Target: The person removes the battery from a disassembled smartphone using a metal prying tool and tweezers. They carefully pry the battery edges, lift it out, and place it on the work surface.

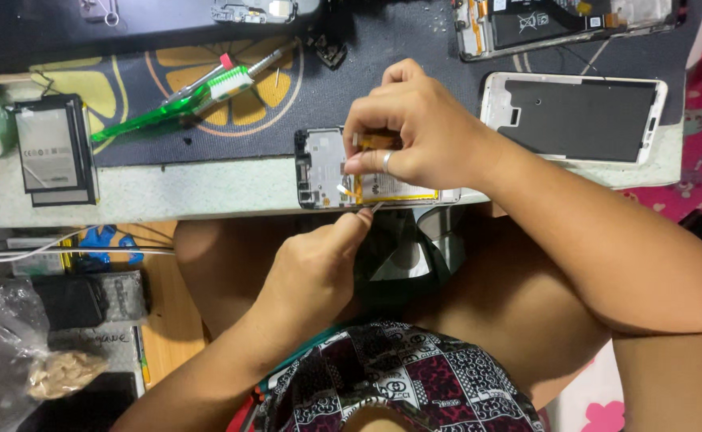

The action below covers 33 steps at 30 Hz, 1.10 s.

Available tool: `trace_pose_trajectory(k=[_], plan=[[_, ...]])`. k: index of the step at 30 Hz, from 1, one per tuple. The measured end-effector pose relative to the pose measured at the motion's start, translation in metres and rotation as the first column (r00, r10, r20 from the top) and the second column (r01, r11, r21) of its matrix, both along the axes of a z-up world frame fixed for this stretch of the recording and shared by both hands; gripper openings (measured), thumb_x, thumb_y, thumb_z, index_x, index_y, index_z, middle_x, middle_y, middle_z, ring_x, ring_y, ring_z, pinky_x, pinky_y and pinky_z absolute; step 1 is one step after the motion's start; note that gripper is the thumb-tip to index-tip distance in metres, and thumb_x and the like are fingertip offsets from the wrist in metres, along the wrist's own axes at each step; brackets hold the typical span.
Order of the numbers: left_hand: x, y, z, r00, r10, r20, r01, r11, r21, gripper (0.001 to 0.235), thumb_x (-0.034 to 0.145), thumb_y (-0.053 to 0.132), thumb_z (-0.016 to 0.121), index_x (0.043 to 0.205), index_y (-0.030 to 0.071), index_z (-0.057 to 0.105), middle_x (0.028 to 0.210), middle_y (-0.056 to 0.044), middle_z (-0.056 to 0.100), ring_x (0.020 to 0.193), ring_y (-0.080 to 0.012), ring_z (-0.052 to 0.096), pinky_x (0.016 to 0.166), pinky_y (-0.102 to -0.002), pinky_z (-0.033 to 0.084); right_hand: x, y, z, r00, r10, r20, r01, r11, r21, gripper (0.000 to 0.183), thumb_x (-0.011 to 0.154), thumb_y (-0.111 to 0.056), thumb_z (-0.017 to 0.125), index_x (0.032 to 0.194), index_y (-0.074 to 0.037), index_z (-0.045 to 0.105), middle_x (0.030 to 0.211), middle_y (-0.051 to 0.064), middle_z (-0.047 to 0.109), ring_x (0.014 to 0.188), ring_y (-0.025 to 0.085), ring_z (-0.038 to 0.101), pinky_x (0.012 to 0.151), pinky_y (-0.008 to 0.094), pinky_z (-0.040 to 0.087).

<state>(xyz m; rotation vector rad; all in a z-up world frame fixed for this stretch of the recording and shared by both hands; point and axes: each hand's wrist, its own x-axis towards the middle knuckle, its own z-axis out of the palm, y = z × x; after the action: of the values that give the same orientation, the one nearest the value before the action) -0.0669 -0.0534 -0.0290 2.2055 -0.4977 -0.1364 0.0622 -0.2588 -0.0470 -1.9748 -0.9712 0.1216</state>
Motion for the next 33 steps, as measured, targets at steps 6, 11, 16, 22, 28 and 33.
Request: trace_pose_trajectory(k=[6, 11, 16, 22, 28, 33], plan=[[-0.003, -0.003, -0.009, 1.000, 0.000, -0.017, -0.002, 0.993, -0.114, 0.021, 0.095, -0.006, 0.062, 0.114, 0.002, 0.062, 0.089, -0.022, 0.067, 0.079, -0.0402, 0.069, 0.063, -0.043, 0.054, 0.000, -0.002, 0.003, 0.998, 0.062, 0.024, -0.063, 0.998, 0.030, 0.020, 0.085, -0.025, 0.084, 0.088, -0.013, 0.070, 0.072, -0.002, 0.064, 0.068, 0.019, 0.053, 0.097, 0.037, 0.035], [-0.008, 0.000, -0.037, 1.000, 0.027, -0.001, -0.026, 0.978, -0.206, 0.024, 0.093, -0.010, 0.062, 0.114, 0.001, 0.065, 0.087, -0.021, 0.065, 0.074, -0.0371, 0.069, 0.062, -0.038, 0.056, -0.001, 0.002, 0.007, 0.997, 0.052, 0.064, -0.050, 0.998, -0.026, 0.032, 0.081, -0.040, 0.088, 0.080, -0.013, 0.070, 0.066, 0.001, 0.060, 0.064, 0.022, 0.050, 0.093, 0.038, 0.037], [-0.007, -0.003, -0.064, 0.985, 0.022, 0.174, 0.009, 0.984, -0.176, 0.037, 0.088, -0.013, 0.060, 0.122, -0.001, 0.066, 0.078, -0.018, 0.062, 0.068, -0.0342, 0.066, 0.060, -0.042, 0.052, 0.000, 0.002, 0.006, 0.993, 0.053, 0.103, -0.047, 0.997, -0.059, 0.040, 0.079, -0.047, 0.088, 0.077, -0.012, 0.068, 0.064, 0.002, 0.057, 0.063, 0.023, 0.050, 0.094, 0.039, 0.037], [-0.006, -0.004, -0.041, 0.970, 0.020, 0.244, 0.006, 0.994, -0.109, 0.033, 0.091, -0.011, 0.061, 0.122, 0.002, 0.062, 0.083, -0.017, 0.065, 0.073, -0.0343, 0.068, 0.061, -0.043, 0.053, 0.001, 0.000, 0.003, 0.993, 0.041, 0.114, -0.036, 0.998, -0.050, 0.040, 0.081, -0.046, 0.087, 0.079, -0.011, 0.068, 0.065, 0.002, 0.057, 0.067, 0.023, 0.053, 0.093, 0.039, 0.039], [0.006, 0.014, 0.014, 0.998, 0.033, 0.045, -0.041, 0.977, 0.208, 0.020, 0.094, 0.000, 0.055, 0.111, 0.008, 0.061, 0.079, -0.020, 0.068, 0.072, -0.0409, 0.068, 0.059, -0.051, 0.051, -0.001, 0.006, -0.004, 0.990, -0.116, 0.076, 0.117, 0.993, -0.003, 0.037, 0.087, -0.045, 0.087, 0.085, -0.012, 0.070, 0.072, 0.002, 0.063, 0.072, 0.022, 0.062, 0.085, 0.036, 0.046], [0.020, 0.009, 0.036, 0.998, -0.057, -0.034, 0.065, 0.937, 0.344, 0.021, 0.089, 0.002, 0.054, 0.108, 0.010, 0.059, 0.078, -0.018, 0.070, 0.073, -0.0429, 0.068, 0.061, -0.055, 0.050, 0.000, 0.010, -0.004, 0.982, -0.179, 0.057, 0.179, 0.984, -0.005, 0.038, 0.084, -0.044, 0.089, 0.082, -0.011, 0.069, 0.069, 0.003, 0.062, 0.068, 0.023, 0.061, 0.079, 0.036, 0.046]])
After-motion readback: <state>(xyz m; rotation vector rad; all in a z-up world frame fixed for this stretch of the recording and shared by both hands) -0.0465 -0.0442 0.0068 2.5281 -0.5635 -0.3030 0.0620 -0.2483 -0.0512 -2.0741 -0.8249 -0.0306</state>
